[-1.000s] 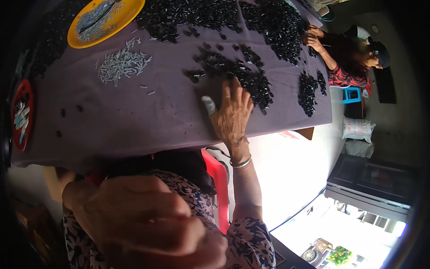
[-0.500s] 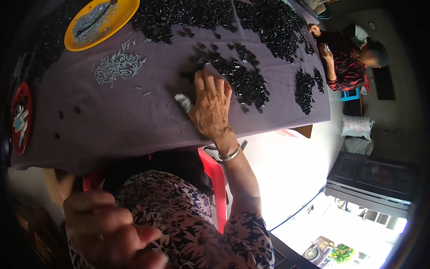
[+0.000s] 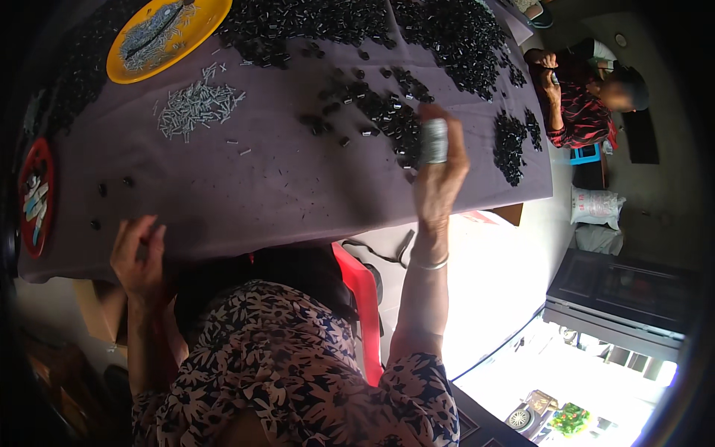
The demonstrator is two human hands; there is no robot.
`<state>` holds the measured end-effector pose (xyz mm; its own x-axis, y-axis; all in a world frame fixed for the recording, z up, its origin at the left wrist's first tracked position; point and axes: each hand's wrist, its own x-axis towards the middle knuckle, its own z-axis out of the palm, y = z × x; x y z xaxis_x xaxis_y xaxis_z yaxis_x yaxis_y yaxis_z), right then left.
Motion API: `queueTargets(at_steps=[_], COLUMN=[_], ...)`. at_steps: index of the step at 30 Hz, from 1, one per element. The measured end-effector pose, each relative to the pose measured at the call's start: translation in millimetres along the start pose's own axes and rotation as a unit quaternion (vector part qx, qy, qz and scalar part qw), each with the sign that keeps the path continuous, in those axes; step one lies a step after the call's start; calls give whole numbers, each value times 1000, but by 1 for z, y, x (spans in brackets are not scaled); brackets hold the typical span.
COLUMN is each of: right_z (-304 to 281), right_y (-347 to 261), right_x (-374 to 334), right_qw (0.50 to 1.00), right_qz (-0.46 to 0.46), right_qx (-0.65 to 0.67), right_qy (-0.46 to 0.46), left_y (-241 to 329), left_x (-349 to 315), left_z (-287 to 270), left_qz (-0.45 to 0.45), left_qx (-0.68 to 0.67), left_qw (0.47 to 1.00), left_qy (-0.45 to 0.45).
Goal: Assembling small plastic housings by manually inserting metal pins into them at a production table.
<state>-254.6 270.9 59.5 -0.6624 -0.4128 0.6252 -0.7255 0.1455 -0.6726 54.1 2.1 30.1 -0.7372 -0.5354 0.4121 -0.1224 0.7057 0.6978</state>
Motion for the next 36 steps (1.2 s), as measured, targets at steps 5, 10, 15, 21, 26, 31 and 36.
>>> queueTargets(at_steps=[5,10,15,21,26,31,36], right_z=[4,27,39,78,99,120,119], right_y=[12,44,65,77,57,16,16], right_x=[25,39,51,63,56,16,6], right_qw=[964,940,943,976,958,940,934], right_qz=[180,273,284,83,-48,-138,-155], right_qx=[143,168,165,-136,-203,-258,-267], right_qy=[131,117,48,-148,-195,-178,-181], left_y=[-26,-34,-38,-35,-30,-32,-35], left_x=[-3,-7,-10,-9,-5,-7,-8], left_z=[0,9,8,10,12,13,12], left_qz=[-99,-138,-132,-122,-105,-94,-99], left_qx=[-60,-113,-104,-86,-73,-72,-52], left_qw=[992,979,979,983,984,985,988], left_qy=[58,96,114,108,126,125,110])
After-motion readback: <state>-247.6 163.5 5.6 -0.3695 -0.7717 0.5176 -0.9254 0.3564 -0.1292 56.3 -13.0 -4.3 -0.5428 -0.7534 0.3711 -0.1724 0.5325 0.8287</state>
